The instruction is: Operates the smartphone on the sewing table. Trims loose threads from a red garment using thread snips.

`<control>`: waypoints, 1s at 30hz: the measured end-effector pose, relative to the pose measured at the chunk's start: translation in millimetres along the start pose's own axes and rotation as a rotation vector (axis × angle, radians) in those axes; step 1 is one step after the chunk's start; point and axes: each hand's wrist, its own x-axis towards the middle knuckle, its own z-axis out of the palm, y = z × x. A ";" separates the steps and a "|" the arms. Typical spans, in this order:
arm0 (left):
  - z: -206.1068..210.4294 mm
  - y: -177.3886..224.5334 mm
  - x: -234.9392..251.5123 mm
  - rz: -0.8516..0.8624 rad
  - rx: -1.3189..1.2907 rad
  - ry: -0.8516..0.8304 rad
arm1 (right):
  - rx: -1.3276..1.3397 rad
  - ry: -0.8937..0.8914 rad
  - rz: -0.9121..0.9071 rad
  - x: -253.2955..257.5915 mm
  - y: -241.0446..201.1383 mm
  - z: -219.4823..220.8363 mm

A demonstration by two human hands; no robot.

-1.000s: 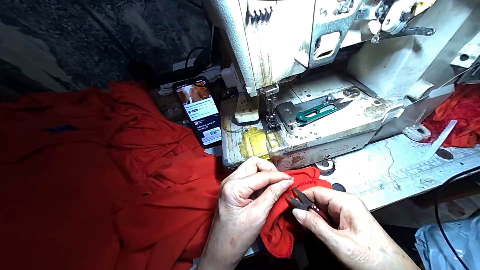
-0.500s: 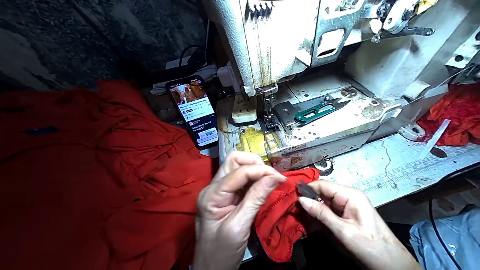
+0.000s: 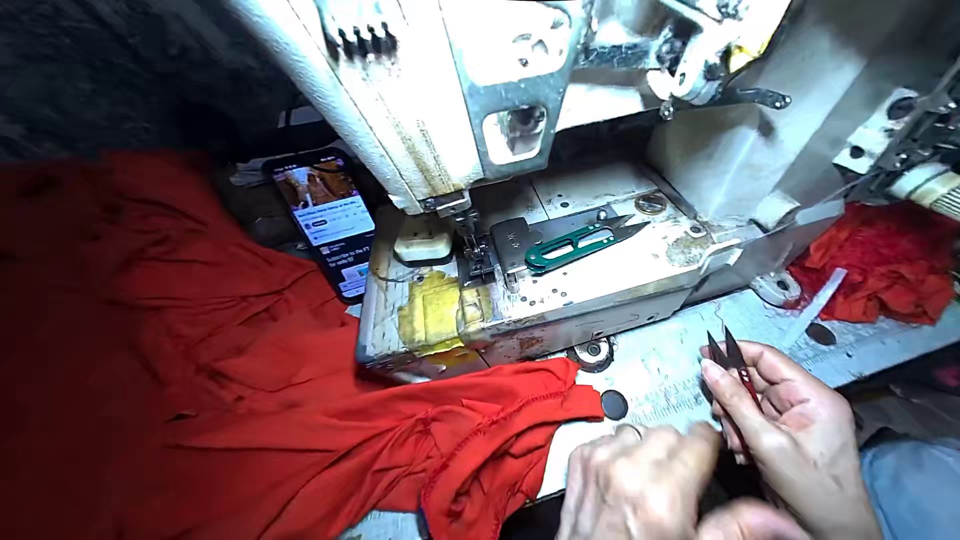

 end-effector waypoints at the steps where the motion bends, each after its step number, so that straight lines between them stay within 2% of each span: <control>1: -0.5 6.6 -1.4 0.025 0.020 0.016 | 0.030 -0.018 -0.001 1.9 0.5 -0.6; 4: -22.2 12.6 -13.8 0.002 0.093 0.199 | 0.096 -0.134 -0.045 4.9 -5.5 4.3; 7: -64.1 -2.6 -31.7 -0.188 0.245 0.352 | 0.190 -0.307 -0.109 2.8 -17.0 12.8; 11: -84.8 -31.5 -50.6 -0.391 0.223 0.319 | 0.232 -0.429 -0.231 1.2 -23.1 38.4; 14: -80.0 -46.9 -51.5 -0.425 0.162 0.334 | 0.202 -0.497 -0.321 2.4 -24.0 56.9; 17: -81.4 -52.3 -48.4 -0.391 -0.082 0.369 | 0.157 -0.613 -0.220 2.6 -27.2 71.1; 19: -84.8 -52.5 -45.3 -0.396 -0.324 0.345 | 0.251 -0.703 -0.059 4.5 -26.4 72.0; 21: -90.6 -61.0 -42.9 -0.504 -0.592 0.283 | 0.368 -0.775 0.065 10.0 -21.6 65.7; 23: -90.7 -71.8 -40.2 -0.614 -0.774 0.215 | 0.393 -0.746 0.156 9.2 -15.5 61.5; 26: -90.8 -76.3 -31.7 -0.628 -0.768 0.088 | 0.399 -0.649 0.190 5.4 -13.6 62.3; 30: -96.1 -78.6 -36.0 -0.648 -0.725 -0.053 | 0.385 -0.545 0.097 -3.5 -15.8 69.6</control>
